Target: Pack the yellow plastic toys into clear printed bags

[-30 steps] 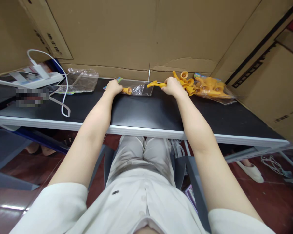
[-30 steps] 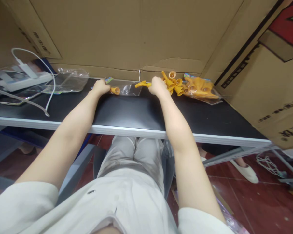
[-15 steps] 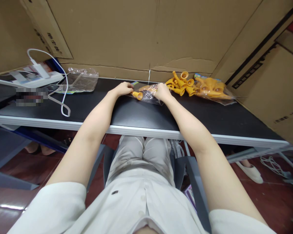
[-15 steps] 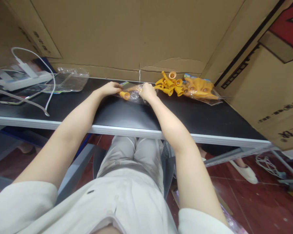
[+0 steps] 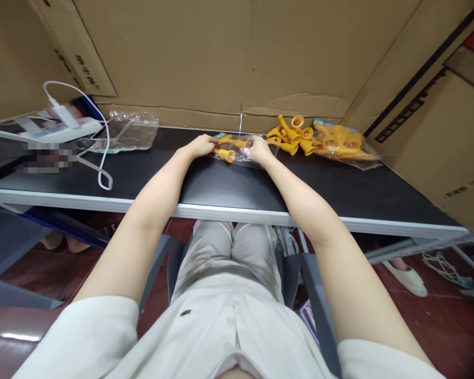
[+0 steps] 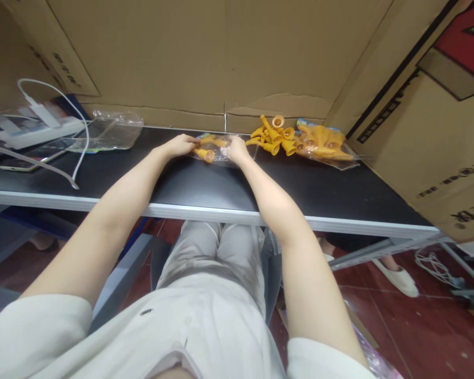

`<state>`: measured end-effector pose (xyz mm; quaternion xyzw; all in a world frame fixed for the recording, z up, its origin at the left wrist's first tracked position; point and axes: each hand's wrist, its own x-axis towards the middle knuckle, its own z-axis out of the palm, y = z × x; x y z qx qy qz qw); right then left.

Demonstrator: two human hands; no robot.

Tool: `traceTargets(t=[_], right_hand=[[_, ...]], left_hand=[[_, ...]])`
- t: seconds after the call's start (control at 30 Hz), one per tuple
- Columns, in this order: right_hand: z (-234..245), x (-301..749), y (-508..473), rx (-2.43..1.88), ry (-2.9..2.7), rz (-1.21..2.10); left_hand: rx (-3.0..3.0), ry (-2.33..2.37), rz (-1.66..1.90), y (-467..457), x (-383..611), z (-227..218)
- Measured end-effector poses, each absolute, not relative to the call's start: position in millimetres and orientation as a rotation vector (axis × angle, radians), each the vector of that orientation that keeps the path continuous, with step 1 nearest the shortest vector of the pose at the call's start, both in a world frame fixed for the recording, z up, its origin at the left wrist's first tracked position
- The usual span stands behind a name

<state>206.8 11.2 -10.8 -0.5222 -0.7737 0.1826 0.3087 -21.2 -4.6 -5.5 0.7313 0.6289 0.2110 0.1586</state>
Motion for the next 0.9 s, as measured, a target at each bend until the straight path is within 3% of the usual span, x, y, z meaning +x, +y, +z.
traceTargets(t=[0.43, 0.7, 0.9], right_hand=[[-15, 209, 6, -1.093, -1.897, 0.953], [-11, 201, 2, -1.303, -1.869, 0.78], [-12, 200, 2, -1.257, -1.896, 0.849]], left_hand=[[2.158, 1.921, 0.422, -20, -18, 7], [2.141, 1.961, 0.359, -18, -17, 7], [2.128, 1.978, 0.363, -17, -18, 7]])
